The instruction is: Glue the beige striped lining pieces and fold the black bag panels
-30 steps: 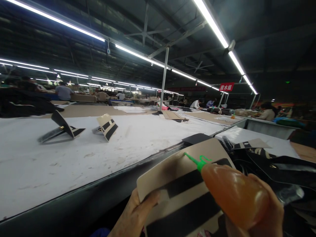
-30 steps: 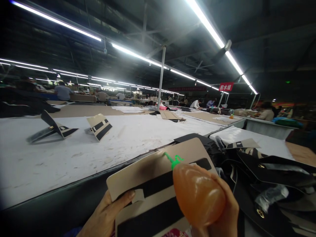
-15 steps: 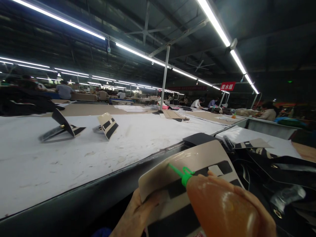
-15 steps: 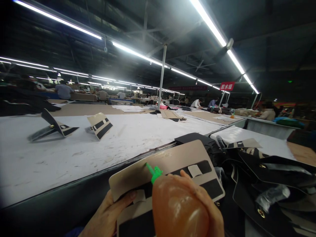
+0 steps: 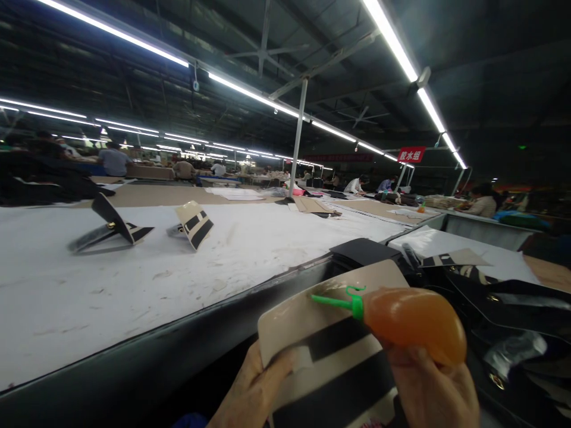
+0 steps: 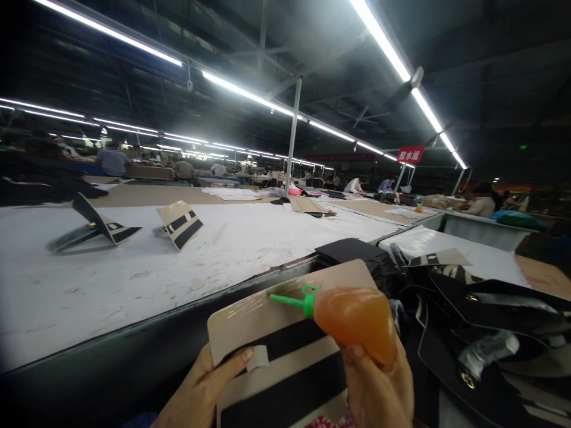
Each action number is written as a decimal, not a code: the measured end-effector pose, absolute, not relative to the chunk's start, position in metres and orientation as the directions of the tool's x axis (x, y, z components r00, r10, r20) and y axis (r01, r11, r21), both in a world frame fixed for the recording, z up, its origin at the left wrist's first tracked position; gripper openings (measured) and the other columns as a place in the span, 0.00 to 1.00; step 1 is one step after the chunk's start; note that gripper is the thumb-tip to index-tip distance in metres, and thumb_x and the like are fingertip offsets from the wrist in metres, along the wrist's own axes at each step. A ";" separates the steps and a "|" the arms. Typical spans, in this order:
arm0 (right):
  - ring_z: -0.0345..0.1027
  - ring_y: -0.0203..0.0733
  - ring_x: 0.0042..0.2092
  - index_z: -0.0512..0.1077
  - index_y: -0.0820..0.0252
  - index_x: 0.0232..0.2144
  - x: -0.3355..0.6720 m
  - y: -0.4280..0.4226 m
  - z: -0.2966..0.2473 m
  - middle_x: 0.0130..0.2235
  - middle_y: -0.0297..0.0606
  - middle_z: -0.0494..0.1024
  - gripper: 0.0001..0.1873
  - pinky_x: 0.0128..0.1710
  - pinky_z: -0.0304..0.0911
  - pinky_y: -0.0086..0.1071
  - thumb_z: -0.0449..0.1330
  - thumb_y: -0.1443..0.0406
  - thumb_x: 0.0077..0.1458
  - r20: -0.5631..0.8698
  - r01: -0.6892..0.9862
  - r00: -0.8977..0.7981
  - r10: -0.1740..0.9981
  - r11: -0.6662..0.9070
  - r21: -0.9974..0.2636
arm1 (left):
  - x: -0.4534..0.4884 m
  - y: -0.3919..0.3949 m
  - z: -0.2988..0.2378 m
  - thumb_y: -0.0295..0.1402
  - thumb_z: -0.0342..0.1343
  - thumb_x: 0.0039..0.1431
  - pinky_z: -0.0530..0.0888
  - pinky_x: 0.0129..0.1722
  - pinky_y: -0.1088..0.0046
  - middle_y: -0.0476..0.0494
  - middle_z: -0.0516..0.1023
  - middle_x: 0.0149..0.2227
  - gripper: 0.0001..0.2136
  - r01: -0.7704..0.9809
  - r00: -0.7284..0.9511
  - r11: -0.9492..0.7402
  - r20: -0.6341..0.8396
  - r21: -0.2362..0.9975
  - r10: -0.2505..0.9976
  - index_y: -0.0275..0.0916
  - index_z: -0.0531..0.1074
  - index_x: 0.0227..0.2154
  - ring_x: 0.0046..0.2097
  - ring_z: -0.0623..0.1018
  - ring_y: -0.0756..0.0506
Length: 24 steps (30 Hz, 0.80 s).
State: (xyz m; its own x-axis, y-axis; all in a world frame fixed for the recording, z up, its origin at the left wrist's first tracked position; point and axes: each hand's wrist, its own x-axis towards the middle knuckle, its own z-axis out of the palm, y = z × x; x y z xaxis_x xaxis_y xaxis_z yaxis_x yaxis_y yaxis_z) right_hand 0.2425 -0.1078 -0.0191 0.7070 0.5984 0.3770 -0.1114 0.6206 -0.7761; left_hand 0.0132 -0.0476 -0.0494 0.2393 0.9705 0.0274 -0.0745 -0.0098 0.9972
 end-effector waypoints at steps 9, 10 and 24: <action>0.77 0.45 0.45 0.79 0.50 0.40 0.250 -0.087 -0.003 0.48 0.38 0.80 0.36 0.39 0.78 0.36 0.81 0.50 0.25 -0.007 -0.616 0.652 0.758 0.524 -0.588 | 0.034 -0.048 -0.048 0.45 0.68 0.51 0.69 0.61 0.60 0.37 0.79 0.56 0.21 -0.157 0.217 0.171 -0.135 0.973 0.967 0.40 0.80 0.45 0.60 0.75 0.31; 0.77 0.45 0.46 0.78 0.50 0.41 0.250 -0.086 -0.005 0.49 0.38 0.80 0.36 0.39 0.78 0.36 0.81 0.50 0.26 -0.004 -0.601 0.666 0.746 0.533 -0.596 | 0.035 -0.048 -0.048 0.46 0.67 0.52 0.70 0.60 0.59 0.36 0.79 0.56 0.23 -0.161 0.220 0.211 -0.173 0.964 0.960 0.39 0.79 0.48 0.59 0.75 0.31; 0.77 0.56 0.45 0.72 0.52 0.55 0.225 -0.115 -0.022 0.51 0.44 0.80 0.42 0.41 0.76 0.45 0.77 0.59 0.35 0.472 0.121 0.759 0.448 0.616 -0.779 | 0.036 -0.054 -0.042 0.46 0.67 0.53 0.73 0.58 0.61 0.36 0.82 0.51 0.20 -0.116 0.244 0.160 -0.128 0.980 0.961 0.38 0.81 0.44 0.58 0.77 0.31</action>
State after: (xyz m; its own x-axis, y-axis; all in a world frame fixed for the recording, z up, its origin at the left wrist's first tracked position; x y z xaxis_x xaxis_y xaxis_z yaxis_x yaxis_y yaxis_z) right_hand 0.2246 -0.1150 -0.0219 0.7594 0.4475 0.4722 0.1212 0.6158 -0.7785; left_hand 0.0357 -0.0541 -0.0416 0.2441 0.9613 -0.1279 -0.1160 0.1599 0.9803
